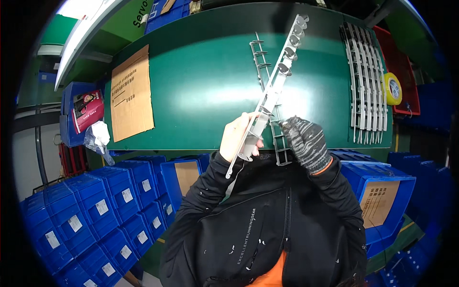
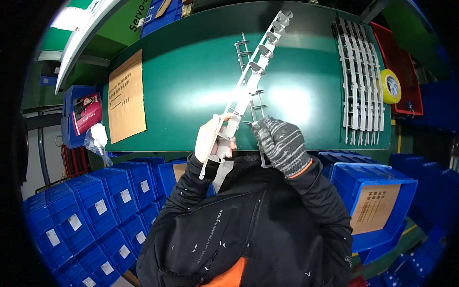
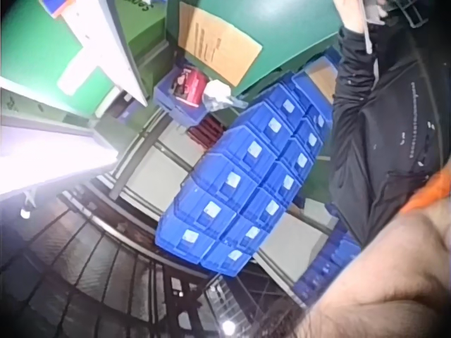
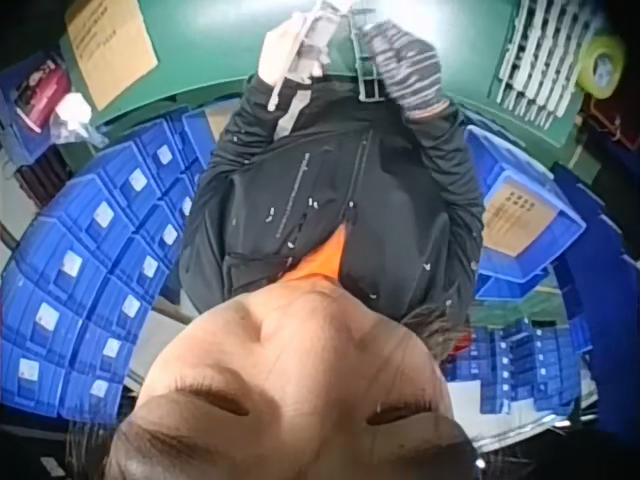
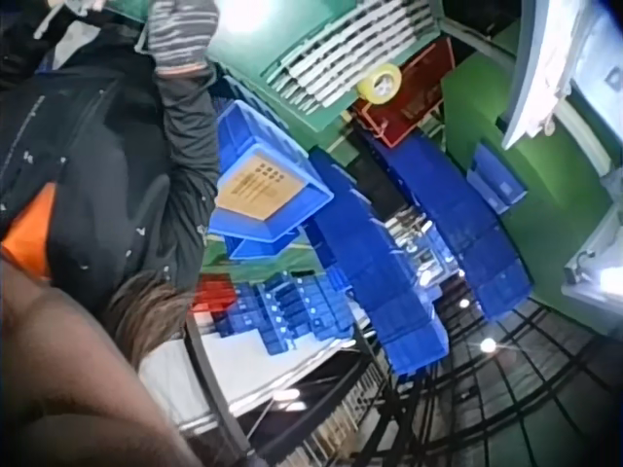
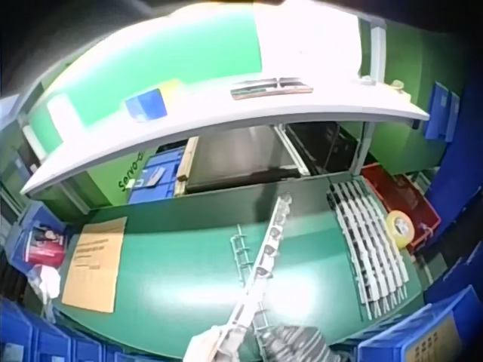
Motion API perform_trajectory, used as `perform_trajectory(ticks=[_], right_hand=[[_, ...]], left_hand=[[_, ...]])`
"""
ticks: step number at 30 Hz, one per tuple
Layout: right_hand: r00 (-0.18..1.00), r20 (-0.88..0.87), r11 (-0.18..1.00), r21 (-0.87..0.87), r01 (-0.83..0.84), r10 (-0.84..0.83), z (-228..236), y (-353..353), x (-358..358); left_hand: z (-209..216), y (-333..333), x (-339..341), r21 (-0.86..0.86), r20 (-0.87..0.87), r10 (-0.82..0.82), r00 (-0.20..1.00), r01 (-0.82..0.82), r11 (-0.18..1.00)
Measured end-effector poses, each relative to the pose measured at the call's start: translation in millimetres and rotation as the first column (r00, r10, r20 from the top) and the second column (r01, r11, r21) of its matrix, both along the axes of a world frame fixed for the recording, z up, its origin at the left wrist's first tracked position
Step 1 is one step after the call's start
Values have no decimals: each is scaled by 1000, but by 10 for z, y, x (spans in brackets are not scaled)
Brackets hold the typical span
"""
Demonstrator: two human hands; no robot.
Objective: The person takes plastic parts from a conveyor, trims their edges and tabs with a handheld blade, and stacks the finished components on the workbench.
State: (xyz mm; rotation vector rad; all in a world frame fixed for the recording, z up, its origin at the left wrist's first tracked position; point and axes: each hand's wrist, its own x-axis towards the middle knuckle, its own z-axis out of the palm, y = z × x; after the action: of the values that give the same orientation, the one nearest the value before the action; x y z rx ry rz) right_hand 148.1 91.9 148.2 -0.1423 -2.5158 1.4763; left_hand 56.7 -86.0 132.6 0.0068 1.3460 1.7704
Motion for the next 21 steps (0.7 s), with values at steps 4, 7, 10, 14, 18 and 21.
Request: perform_trajectory(ticks=[4, 7, 10, 14, 18, 21], right_hand=[[1000, 10, 987, 157, -11, 10, -59, -182, -105], [995, 76, 992, 102, -73, 65, -41, -212, -137], [1000, 9, 1000, -15, -19, 20, -41, -194, -185], [975, 218, 995, 98, 29, -50, -172, -87, -302], [944, 301, 892, 452, -20, -132, -567, -99, -435], [867, 455, 795, 594, -125, -204, -549, -270, -550]], left_hand=[[-16, -16, -44, -23, -4, 33, 999, -33, 999], [-30, -37, -71, -27, -21, 45, 999, -46, 999], [-65, -62, -96, -14, -17, 69, 997, -69, 998], [-211, -151, -173, 10, 57, 140, 988, -141, 990], [-782, -381, -306, -20, 40, 300, 953, -300, 954], [-1159, -493, -344, -129, -52, 287, 957, -291, 948]])
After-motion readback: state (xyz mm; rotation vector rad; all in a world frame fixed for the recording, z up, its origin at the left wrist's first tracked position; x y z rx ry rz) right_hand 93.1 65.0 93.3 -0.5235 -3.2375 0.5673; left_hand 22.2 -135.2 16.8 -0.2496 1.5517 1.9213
